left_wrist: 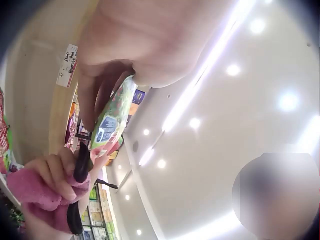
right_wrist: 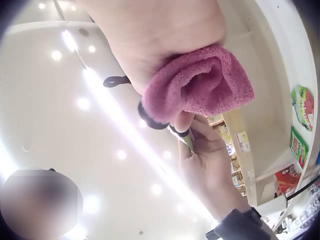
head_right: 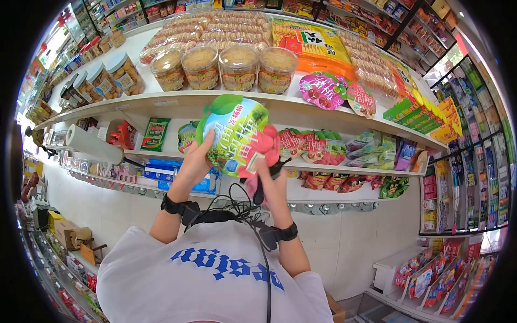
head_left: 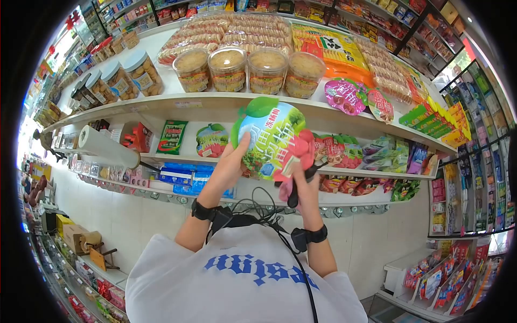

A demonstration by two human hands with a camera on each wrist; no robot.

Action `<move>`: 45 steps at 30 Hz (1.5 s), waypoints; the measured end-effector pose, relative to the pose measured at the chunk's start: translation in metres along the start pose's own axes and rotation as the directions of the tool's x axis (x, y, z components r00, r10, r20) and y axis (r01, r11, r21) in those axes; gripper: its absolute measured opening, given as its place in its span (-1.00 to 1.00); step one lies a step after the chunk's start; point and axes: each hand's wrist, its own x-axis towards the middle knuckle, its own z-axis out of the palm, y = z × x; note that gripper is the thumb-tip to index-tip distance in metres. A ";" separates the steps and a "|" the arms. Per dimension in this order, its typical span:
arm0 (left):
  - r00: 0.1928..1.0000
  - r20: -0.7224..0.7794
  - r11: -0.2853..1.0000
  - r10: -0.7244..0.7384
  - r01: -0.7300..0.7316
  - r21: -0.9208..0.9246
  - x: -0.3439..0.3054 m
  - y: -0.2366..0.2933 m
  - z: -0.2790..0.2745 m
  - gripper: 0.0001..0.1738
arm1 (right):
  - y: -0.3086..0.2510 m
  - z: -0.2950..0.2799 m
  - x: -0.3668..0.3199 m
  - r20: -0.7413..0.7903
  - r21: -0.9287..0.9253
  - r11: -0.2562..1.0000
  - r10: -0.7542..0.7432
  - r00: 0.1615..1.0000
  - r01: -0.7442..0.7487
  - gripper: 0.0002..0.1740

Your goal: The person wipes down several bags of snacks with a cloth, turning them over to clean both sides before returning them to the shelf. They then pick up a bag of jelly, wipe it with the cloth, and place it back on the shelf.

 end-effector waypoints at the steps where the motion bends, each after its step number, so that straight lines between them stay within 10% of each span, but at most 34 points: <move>1: 1.000 0.010 1.000 0.010 -0.010 -0.002 -0.001 0.001 0.001 -0.52 | -0.001 -0.008 0.008 -0.189 0.004 0.995 -0.097 0.977 0.099 -0.66; 3: 0.999 0.004 0.987 0.033 -0.033 0.160 0.006 -0.006 -0.014 -0.51 | -0.005 -0.015 0.024 -0.538 -0.042 0.958 -0.260 0.802 0.282 -0.62; 7: 0.989 0.022 0.871 -0.149 0.121 0.477 0.010 -0.020 -0.016 -0.45 | -0.019 -0.007 0.012 -0.318 -0.336 0.903 -0.376 0.870 0.268 -0.57; 9: 0.994 0.071 0.839 -0.079 0.028 0.544 0.003 -0.037 0.002 -0.29 | -0.015 0.016 0.004 0.069 -0.745 0.521 -0.560 0.825 0.417 -0.58; 10: 0.994 0.086 0.820 -0.061 0.001 0.572 0.009 -0.054 -0.004 -0.28 | -0.023 0.035 -0.001 0.435 -0.827 0.004 -0.629 0.644 0.562 -0.57; 16: 0.999 -0.026 0.963 -0.030 0.036 0.265 0.011 -0.052 0.009 -0.34 | -0.026 0.028 0.000 0.617 -0.719 -0.015 -0.475 0.628 0.695 -0.49; 20: 0.992 -0.107 0.978 0.065 -0.042 0.207 0.008 -0.030 0.022 -0.34 | -0.012 -0.001 0.016 0.226 -0.726 0.391 -0.641 0.733 0.566 -0.59; 23: 0.991 -0.048 0.875 0.124 -0.086 0.477 0.006 -0.038 0.014 -0.36 | -0.011 -0.019 0.015 -0.180 -0.240 0.971 -0.061 0.982 0.017 -0.56; 29: 0.991 0.025 0.958 -0.129 0.118 0.261 0.008 -0.023 -0.011 -0.39 | -0.013 -0.051 -0.001 0.154 -0.037 0.981 0.195 0.969 -0.192 -0.63; 34: 0.884 0.260 0.850 -0.387 0.233 0.472 0.003 -0.026 -0.041 -0.13 | -0.021 -0.076 0.015 -0.035 -0.092 0.995 -0.048 0.998 0.045 -0.54; 37: 0.908 0.320 0.814 -0.271 0.038 0.580 -0.021 -0.012 -0.040 -0.19 | -0.052 -0.094 0.044 -0.196 -0.059 0.984 -0.175 0.965 0.166 -0.48; 45: 0.937 0.271 0.861 -0.220 0.055 0.506 -0.053 0.011 -0.073 -0.21 | -0.166 -0.104 0.163 -0.247 0.015 0.816 -0.557 0.793 0.578 -0.76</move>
